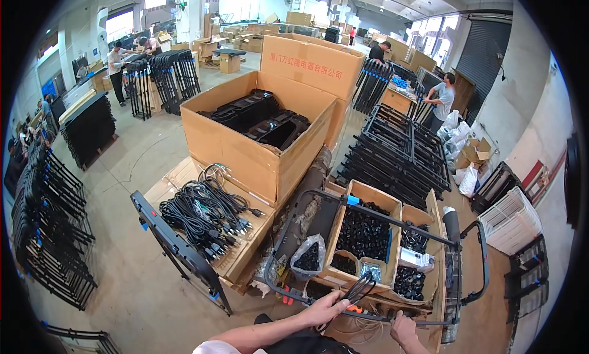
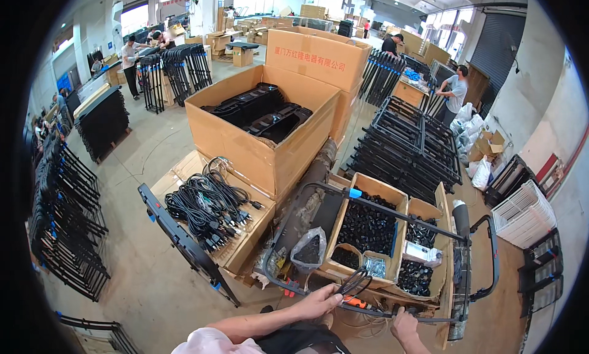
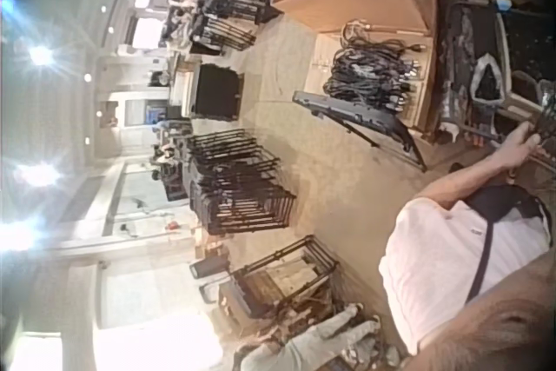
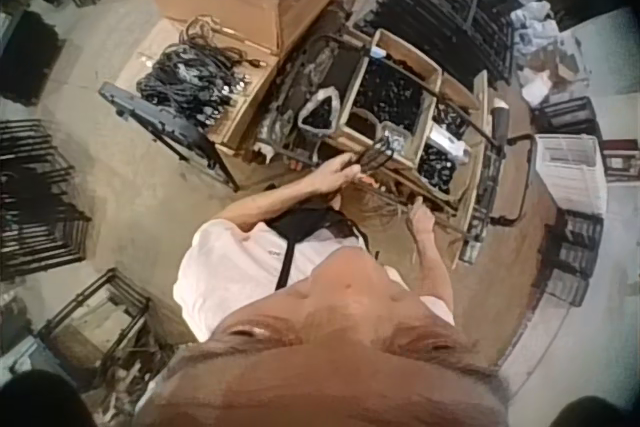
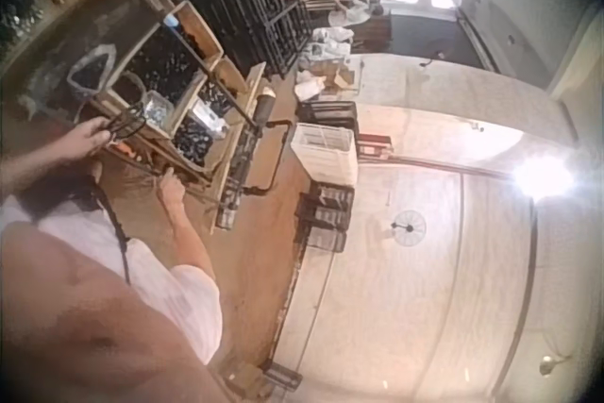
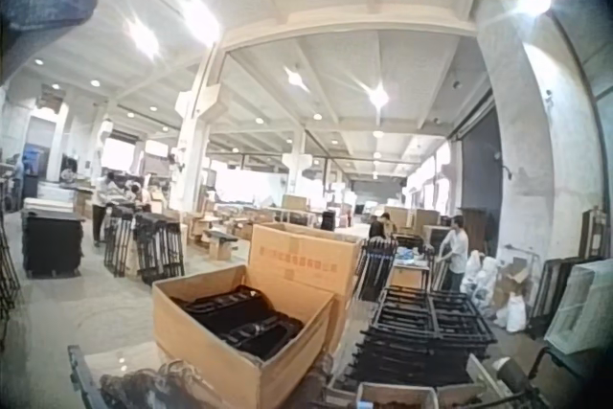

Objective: The person assembles a black electronic device on a workbench. They attach a metal frame, connect a power cord, and use a power drill to secure screws into the device's casing. The person handles various components including cables, screws, and the device itself.

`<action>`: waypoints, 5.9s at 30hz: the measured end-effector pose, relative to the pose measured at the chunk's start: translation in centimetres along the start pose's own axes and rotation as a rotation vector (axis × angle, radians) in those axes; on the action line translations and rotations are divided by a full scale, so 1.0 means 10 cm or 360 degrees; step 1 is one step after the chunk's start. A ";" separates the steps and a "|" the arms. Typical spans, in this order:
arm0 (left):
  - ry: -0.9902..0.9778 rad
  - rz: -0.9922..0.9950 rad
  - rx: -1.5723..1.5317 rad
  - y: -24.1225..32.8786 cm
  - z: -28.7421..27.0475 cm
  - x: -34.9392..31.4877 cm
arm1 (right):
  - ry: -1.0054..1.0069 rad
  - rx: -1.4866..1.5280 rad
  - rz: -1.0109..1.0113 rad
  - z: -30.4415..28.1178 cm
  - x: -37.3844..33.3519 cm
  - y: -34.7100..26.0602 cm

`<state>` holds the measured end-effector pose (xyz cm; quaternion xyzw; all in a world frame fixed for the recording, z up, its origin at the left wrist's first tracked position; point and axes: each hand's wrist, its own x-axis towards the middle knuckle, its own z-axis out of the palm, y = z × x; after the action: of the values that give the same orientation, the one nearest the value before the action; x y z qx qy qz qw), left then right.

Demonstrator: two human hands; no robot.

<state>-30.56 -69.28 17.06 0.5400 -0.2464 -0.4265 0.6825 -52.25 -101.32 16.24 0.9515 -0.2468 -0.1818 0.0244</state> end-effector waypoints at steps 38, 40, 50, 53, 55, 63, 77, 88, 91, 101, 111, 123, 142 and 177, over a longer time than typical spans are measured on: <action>-0.0028 -0.0281 -0.0085 0.25 0.15 -0.34 | 0.0465 0.3800 0.0568 -1.56 2.13 -1.15; 0.0056 -0.0259 0.0083 0.30 0.25 -0.37 | 0.0477 0.3798 0.0599 -1.55 2.22 -1.04; 0.0228 -0.0272 0.0597 0.20 0.60 -0.83 | 0.0419 0.3516 0.0155 -1.92 1.77 -0.62; 0.0212 -0.0393 0.0908 -0.06 0.60 -0.91 | 0.0288 0.3373 -0.0175 -2.22 1.11 -0.63; 0.0097 -0.0394 0.1346 -0.11 0.56 -0.97 | 0.0140 0.3389 -0.0307 -2.17 0.79 -0.64; 0.1135 0.0663 0.1450 1.28 0.95 -0.82 | -0.0742 0.3481 -0.0697 -1.75 -0.35 -0.66; 0.0217 0.0215 -0.0384 0.62 1.45 -0.35 | -0.1404 0.3151 -0.1156 -1.20 -0.73 -0.31; 0.0816 0.0384 -0.0635 0.23 1.63 -0.35 | -0.1070 0.3296 -0.0835 -0.83 -0.79 -0.48; 0.0990 0.0425 -0.0751 0.14 1.58 -0.32 | -0.1063 0.3270 -0.0715 -0.71 -0.78 -0.70; 0.1495 0.0118 -0.0167 -0.65 0.63 -0.70 | -0.1890 0.2713 -0.0165 -0.11 -0.47 -1.81; 0.1426 -0.0190 -0.0272 -1.08 -0.48 -0.88 | -0.1904 0.2799 0.0100 0.33 -0.07 -2.83; 0.1347 -0.0308 -0.0055 -0.99 -0.87 -0.77 | -0.1812 0.2887 0.0167 0.34 -0.03 -3.20; 0.1029 -0.0588 0.0431 -0.62 -0.96 -0.90 | -0.1822 0.2950 0.0221 0.28 -0.07 -3.33; 0.1183 -0.0570 -0.0274 -0.65 -0.91 -0.81 | -0.1705 0.2964 0.0268 0.26 -0.06 -3.30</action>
<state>-29.51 -57.95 9.23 0.6325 0.1508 -0.3335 0.6826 -38.50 -71.96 9.55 0.3726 -0.3315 -0.3131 -0.8082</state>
